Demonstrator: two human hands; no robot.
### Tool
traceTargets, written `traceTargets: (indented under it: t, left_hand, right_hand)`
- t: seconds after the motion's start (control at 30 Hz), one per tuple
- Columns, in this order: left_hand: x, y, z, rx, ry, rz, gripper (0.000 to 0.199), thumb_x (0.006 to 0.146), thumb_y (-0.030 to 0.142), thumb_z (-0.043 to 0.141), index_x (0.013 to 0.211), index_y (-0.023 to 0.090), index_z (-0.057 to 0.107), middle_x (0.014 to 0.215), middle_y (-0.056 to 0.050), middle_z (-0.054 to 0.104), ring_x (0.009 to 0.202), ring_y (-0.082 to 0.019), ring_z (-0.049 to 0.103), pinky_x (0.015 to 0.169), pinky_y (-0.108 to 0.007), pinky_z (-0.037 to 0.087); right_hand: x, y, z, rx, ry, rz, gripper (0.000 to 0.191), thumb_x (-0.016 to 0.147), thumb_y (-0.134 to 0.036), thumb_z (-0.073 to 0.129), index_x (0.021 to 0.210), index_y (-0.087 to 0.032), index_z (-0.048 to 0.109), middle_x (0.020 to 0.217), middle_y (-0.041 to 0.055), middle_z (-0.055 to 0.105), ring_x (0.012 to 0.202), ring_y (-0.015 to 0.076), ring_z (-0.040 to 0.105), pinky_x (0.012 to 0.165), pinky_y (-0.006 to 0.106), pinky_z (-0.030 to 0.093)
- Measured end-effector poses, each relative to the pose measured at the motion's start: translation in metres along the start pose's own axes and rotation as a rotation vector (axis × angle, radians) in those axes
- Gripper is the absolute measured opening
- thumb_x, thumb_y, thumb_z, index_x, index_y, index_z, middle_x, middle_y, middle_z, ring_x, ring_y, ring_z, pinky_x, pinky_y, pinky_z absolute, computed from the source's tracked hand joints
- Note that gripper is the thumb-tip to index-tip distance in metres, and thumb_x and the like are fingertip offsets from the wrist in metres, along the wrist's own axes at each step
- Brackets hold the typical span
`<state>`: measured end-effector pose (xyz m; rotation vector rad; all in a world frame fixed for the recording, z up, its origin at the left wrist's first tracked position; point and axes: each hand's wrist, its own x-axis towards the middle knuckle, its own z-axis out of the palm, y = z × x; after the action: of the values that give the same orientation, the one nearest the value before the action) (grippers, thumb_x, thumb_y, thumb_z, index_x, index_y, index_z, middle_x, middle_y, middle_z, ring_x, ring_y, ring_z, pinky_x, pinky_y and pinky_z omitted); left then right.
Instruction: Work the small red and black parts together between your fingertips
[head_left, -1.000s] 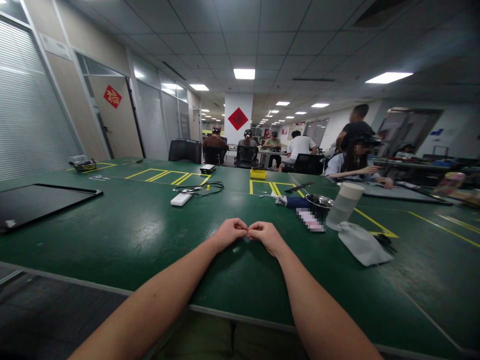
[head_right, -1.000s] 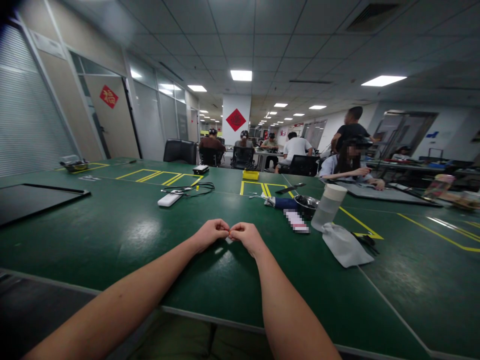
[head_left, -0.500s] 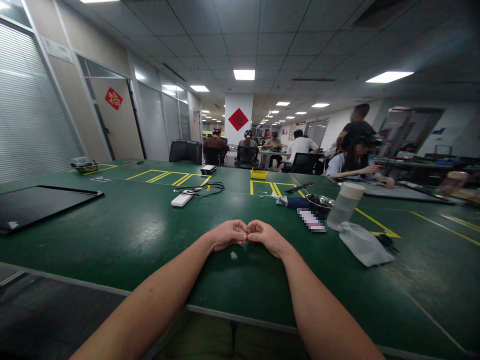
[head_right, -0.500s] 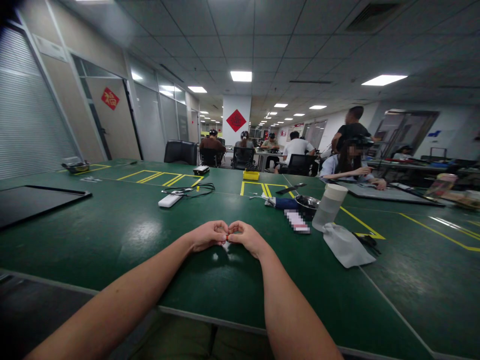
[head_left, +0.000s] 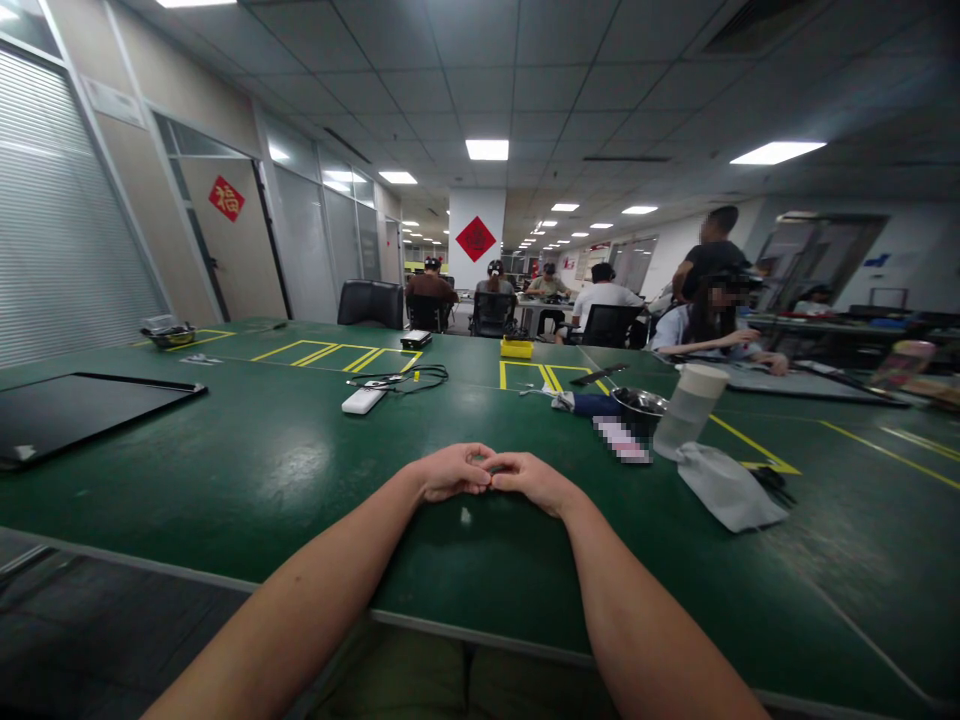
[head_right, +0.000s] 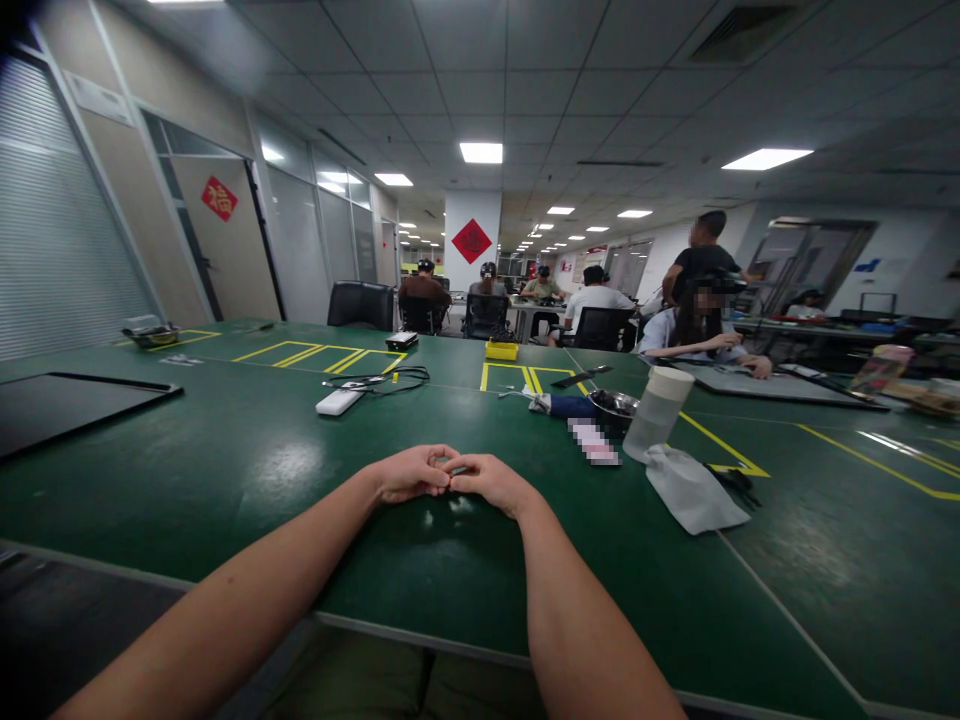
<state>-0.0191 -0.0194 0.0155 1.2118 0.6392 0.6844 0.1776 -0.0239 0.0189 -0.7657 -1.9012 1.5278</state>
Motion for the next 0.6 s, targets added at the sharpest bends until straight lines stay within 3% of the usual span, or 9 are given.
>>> traceTargets:
  t: [0.17,0.27,0.43,0.6]
  left_hand:
    - [0.0,0.001,0.003,0.101,-0.089,-0.042,0.043,0.062,0.008,0.071,0.103,0.014,0.057,0.081,-0.004,0.064,0.058,-0.007,0.059,0.051,-0.015,0.045]
    - [0.0,-0.001,0.003,0.161,-0.084,-0.04,0.045,0.061,0.007,0.071,0.103,0.015,0.058,0.084,-0.004,0.064,0.058,-0.007,0.058,0.05,-0.015,0.044]
    - [-0.001,-0.003,0.004,0.155,-0.036,-0.015,0.043,0.06,0.008,0.07,0.101,0.014,0.059,0.084,-0.004,0.064,0.058,-0.008,0.058,0.048,-0.015,0.042]
    - [0.0,-0.001,0.006,0.112,0.023,0.016,0.039,0.062,0.01,0.07,0.099,0.013,0.06,0.077,-0.003,0.062,0.055,-0.006,0.054,0.047,-0.016,0.039]
  right_hand:
    - [-0.001,-0.008,0.0,-0.059,-0.109,-0.001,0.041,0.066,-0.026,0.069,0.107,-0.02,0.068,0.105,0.0039,0.067,0.097,0.0223,0.061,0.088,0.034,0.043]
    - [-0.002,-0.013,0.0,-0.166,-0.143,-0.012,0.036,0.064,-0.024,0.07,0.1,-0.022,0.071,0.105,0.0024,0.067,0.095,0.0221,0.061,0.085,0.033,0.044]
    - [-0.002,-0.013,0.001,-0.207,-0.094,-0.008,0.026,0.063,-0.021,0.069,0.088,-0.021,0.073,0.091,0.0019,0.07,0.084,0.0209,0.063,0.079,0.032,0.046]
    - [0.003,0.001,0.002,-0.167,0.033,-0.051,0.029,0.063,-0.023,0.068,0.092,-0.018,0.071,0.086,0.0031,0.07,0.079,0.0192,0.064,0.074,0.03,0.047]
